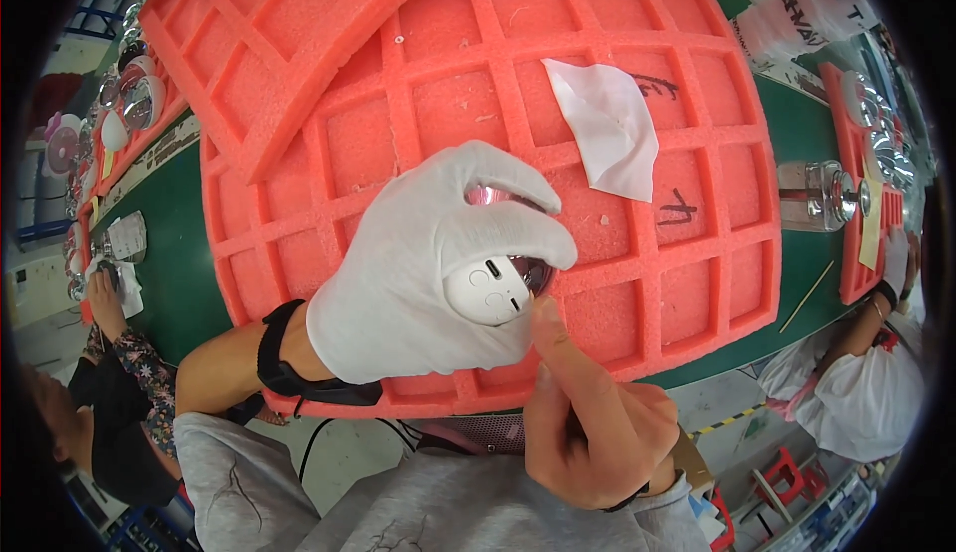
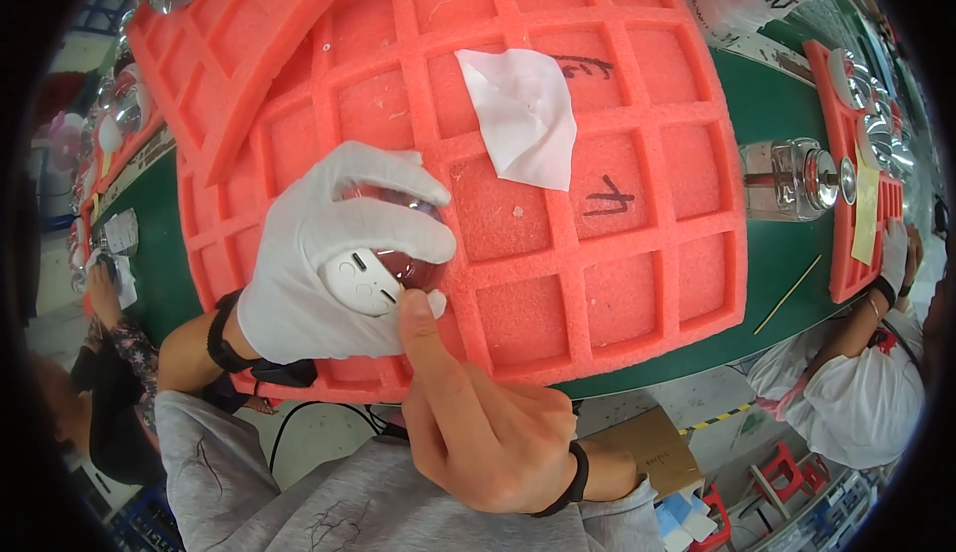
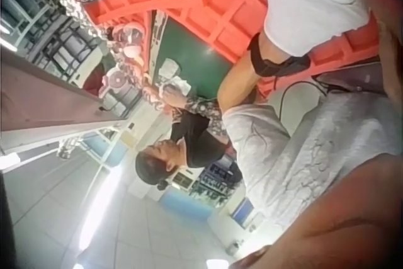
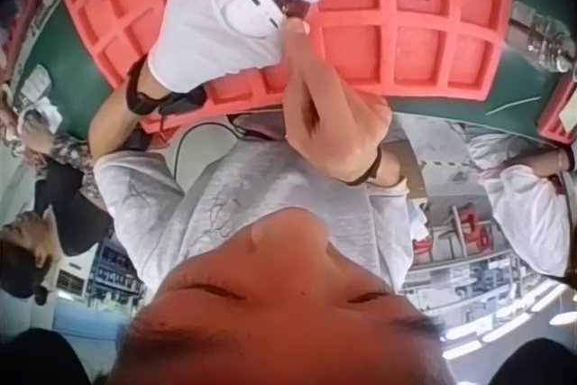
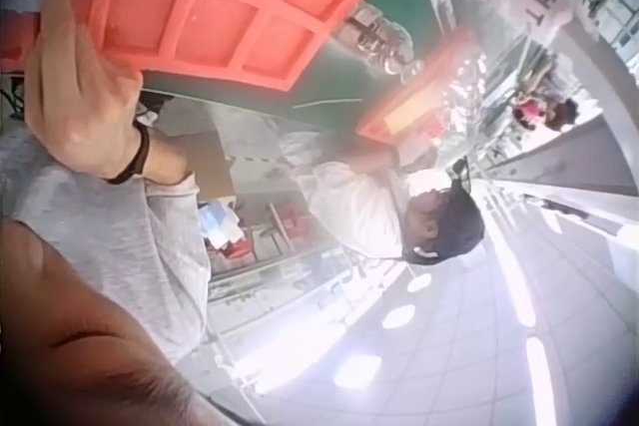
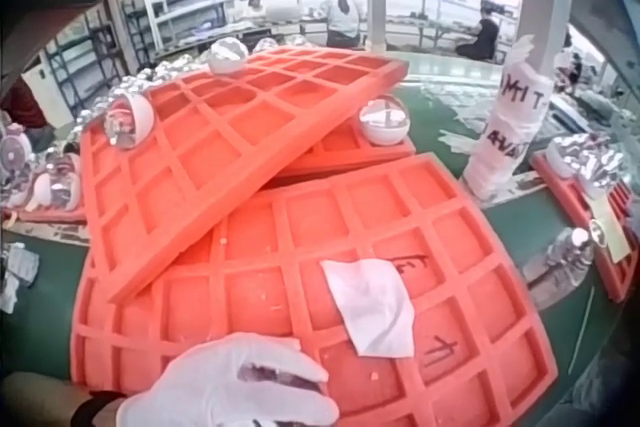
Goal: The person wipes a camera dome with a cloth, applies a liquid to its edge with a wooden stick, and presses the dome into a white base. They then use the stick to apply more liquid around the seam before placing the assembled camera onto a red tray.
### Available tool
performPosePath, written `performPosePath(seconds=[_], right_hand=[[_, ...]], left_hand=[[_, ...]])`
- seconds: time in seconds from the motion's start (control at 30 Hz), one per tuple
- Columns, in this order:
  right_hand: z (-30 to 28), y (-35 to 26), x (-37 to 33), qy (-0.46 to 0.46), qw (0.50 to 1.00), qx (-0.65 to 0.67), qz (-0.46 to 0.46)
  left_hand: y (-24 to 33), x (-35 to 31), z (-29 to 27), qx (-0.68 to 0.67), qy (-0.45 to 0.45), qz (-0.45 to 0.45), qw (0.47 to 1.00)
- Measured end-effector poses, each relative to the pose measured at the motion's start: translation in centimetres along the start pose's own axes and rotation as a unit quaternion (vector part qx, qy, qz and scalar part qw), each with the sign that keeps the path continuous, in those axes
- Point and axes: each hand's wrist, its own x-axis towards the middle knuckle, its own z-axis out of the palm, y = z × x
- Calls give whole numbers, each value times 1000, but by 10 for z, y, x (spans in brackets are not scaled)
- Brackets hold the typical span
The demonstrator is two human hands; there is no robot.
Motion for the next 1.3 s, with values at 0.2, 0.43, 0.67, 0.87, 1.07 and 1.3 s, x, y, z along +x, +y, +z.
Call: performPosePath(seconds=[0.2, 0.43, 0.67, 0.87, 1.07, 1.3], right_hand=[[2, 2, 1, 21, 1000, 1, -9], [-1, -7, 5, -4, 1000, -10, 17], [-4, -13, 13, -3, 999, -12, 40], [-7, -14, 16, -3, 998, 1, 62], [-16, -17, 21, -48, 996, 10, 81], [-16, -19, 18, -39, 996, 3, 85]], left_hand=[[-1, -1, 0, -1, -8, -4, 1000], [1, -1, 0, -9, -4, -19, 1000], [1, 1, 0, 18, -7, 7, 1000], [3, 3, -2, 31, -13, 12, 999], [2, 1, 1, 21, -13, 1, 1000], [1, 1, -1, 19, -6, 11, 1000]])
